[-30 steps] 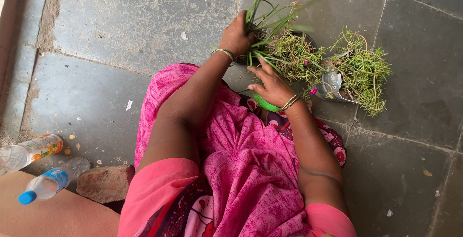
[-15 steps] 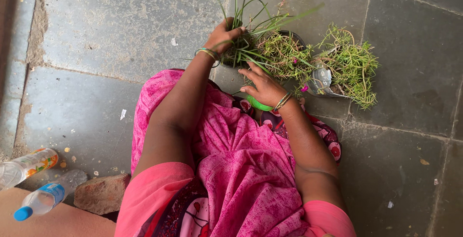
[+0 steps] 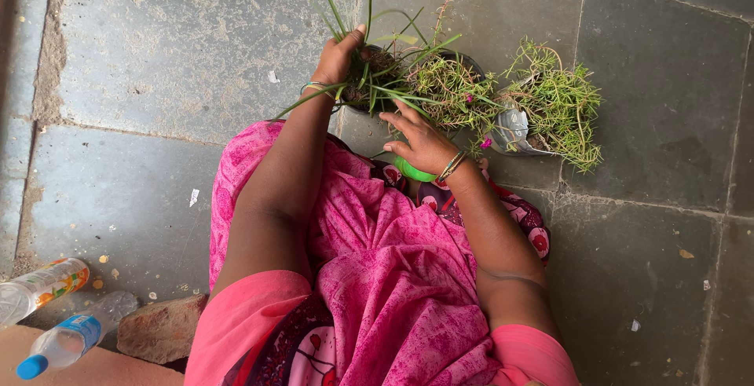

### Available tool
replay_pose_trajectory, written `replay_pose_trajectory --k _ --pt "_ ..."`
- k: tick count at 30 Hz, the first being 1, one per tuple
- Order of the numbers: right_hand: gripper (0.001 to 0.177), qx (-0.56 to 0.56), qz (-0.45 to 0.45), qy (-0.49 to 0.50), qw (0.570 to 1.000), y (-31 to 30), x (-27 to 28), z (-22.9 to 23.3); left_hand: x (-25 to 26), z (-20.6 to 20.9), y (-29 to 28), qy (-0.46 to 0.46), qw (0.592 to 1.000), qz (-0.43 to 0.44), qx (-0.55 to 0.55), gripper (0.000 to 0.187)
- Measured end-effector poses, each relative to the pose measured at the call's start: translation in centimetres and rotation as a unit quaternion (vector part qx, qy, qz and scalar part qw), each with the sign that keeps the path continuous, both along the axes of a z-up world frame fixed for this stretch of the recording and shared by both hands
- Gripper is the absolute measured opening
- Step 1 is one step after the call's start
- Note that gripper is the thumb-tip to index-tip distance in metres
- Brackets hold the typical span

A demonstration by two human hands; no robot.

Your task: The person sits on a tiled floor and waters two potted plants using a green plastic bottle. They pour water into each pot, then use their hands to adjust the plants and soil within the pots.

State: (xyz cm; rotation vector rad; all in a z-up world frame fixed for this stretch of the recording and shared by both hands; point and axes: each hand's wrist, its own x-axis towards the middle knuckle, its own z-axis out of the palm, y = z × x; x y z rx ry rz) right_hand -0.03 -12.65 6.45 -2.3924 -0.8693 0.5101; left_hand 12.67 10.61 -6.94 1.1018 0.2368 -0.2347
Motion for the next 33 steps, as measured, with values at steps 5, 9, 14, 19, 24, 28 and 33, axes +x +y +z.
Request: replay_pose_trajectory --k 5,9,14,19,24,28,33 --pt "0.064 0.055 0.013 -0.020 0.998 0.2 0.0 0.2 0.5 0.2 0.1 0.020 0.994 0.038 -0.101 0.041" --pt "0.062 0.018 0.030 -0.013 0.999 -0.1 0.1 -0.1 0.4 0.1 0.3 0.007 0.998 0.030 -0.053 0.052" --pt "0.058 0.012 0.032 0.007 0.999 -0.2 0.1 -0.9 0.1 0.3 0.4 0.013 0.999 0.028 -0.031 0.055" --pt "0.058 -0.005 0.032 0.010 0.999 -0.2 0.2 -0.8 -0.4 2.1 0.4 0.008 0.997 0.025 -0.077 0.052" --pt "0.056 -0.002 0.027 0.009 1.000 -0.1 0.0 -0.5 -0.9 2.9 0.4 -0.042 0.993 0.004 -0.114 0.050" --pt "0.058 -0.010 0.025 0.018 0.999 -0.1 0.1 -0.4 -0.8 2.5 0.4 -0.083 0.982 -0.009 -0.171 0.039" --pt "0.061 0.000 0.042 0.006 0.999 -0.2 0.0 -0.1 -0.9 2.5 0.0 -0.116 0.988 -0.010 -0.106 0.028"
